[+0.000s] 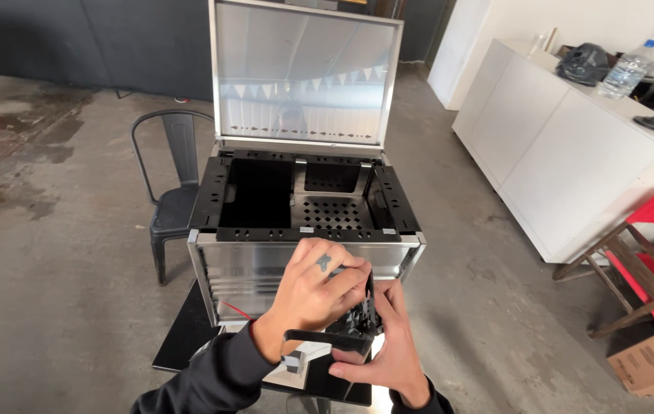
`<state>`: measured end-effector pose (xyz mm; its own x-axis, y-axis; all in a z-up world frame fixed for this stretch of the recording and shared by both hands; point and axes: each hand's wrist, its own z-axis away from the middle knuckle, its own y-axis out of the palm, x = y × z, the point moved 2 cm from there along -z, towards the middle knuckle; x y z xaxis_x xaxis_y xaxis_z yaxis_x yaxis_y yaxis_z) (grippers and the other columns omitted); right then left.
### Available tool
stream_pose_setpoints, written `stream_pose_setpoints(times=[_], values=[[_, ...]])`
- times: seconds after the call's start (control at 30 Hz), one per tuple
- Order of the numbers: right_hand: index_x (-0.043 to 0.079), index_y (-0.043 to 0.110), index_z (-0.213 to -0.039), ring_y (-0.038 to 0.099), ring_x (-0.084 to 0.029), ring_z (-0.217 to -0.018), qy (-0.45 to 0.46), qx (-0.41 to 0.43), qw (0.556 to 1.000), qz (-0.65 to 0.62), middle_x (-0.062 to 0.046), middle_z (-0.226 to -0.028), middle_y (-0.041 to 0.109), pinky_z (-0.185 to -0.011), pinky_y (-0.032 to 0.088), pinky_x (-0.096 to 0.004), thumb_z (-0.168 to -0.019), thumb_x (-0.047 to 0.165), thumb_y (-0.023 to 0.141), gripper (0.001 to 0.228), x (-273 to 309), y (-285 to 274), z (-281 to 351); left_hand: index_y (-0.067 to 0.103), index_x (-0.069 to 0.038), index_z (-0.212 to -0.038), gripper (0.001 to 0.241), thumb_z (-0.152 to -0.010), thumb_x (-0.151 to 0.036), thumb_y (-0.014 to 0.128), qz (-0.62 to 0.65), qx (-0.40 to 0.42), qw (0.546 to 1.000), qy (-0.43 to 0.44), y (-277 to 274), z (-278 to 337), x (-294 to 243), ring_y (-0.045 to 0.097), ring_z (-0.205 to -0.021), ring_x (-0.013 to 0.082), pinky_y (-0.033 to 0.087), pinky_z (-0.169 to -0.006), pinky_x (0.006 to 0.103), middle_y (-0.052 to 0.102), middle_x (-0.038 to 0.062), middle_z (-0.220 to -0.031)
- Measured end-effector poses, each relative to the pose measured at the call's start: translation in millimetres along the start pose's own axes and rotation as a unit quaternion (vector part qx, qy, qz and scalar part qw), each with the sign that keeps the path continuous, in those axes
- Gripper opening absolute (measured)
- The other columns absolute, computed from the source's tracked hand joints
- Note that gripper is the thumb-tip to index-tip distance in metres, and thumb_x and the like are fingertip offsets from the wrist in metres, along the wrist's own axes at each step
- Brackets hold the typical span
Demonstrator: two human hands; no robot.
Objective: The person unwraps several items from black plastic bags and protective packaging in front of an open stainless steel display case. They remove a perforated metal tray, a small black component, and a flat metal plate, placing them into the case or on the counter.
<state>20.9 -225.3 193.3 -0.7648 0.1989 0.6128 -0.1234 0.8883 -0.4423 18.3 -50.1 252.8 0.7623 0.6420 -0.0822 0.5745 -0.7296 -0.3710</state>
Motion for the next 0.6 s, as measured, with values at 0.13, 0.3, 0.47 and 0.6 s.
stream_pose_setpoints(times=[0.13,0.3,0.47,0.6], values=[[-0.003,0.06,-0.123,0.05,-0.028,-0.109,-0.002,0.006,1.0,-0.027,-0.012,-0.114,0.049,-0.097,0.046,-0.039,-0.053,0.035,0.093,0.086,-5.5,6.0,3.3,0.075,-0.008,-0.096,0.021,-0.077,-0.009,0.082,0.006,-0.01,1.0,0.006,-7.9,-5.1,-6.2,0.062,-0.096,0.0215,0.046,-0.087,0.0381,0.065,-0.001,-0.101],[-0.002,0.062,-0.122,0.05,-0.028,-0.111,-0.011,0.015,0.999,-0.03,-0.012,-0.116,0.05,-0.098,0.045,-0.039,-0.052,0.036,0.093,0.085,-5.6,5.7,0.9,0.074,-0.008,-0.096,0.019,-0.079,-0.012,0.083,0.064,0.055,0.996,-0.024,-22.5,-14.2,-0.7,0.062,-0.096,0.0236,0.045,-0.089,0.0389,0.067,0.0,-0.098],[-0.004,0.06,-0.127,0.05,-0.027,-0.108,0.003,0.041,0.999,-0.027,-0.011,-0.114,0.048,-0.097,0.046,-0.038,-0.052,0.037,0.095,0.092,-5.5,9.1,-0.3,0.072,-0.01,-0.086,0.013,-0.079,-0.015,0.081,0.055,0.122,0.99,-0.034,-27.6,-19.5,6.6,0.061,-0.096,0.0242,0.044,-0.09,0.04,0.065,0.0,-0.089],[-0.003,0.06,-0.121,0.051,-0.026,-0.107,0.011,0.032,0.999,-0.006,-0.011,-0.115,0.047,-0.094,0.047,-0.036,-0.051,0.036,0.097,0.088,-4.0,14.8,-0.8,0.07,-0.011,-0.082,0.01,-0.081,-0.013,0.08,0.066,0.139,0.985,-0.075,-25.6,-13.8,13.0,0.061,-0.094,0.0257,0.045,-0.089,0.0404,0.064,0.002,-0.087]])
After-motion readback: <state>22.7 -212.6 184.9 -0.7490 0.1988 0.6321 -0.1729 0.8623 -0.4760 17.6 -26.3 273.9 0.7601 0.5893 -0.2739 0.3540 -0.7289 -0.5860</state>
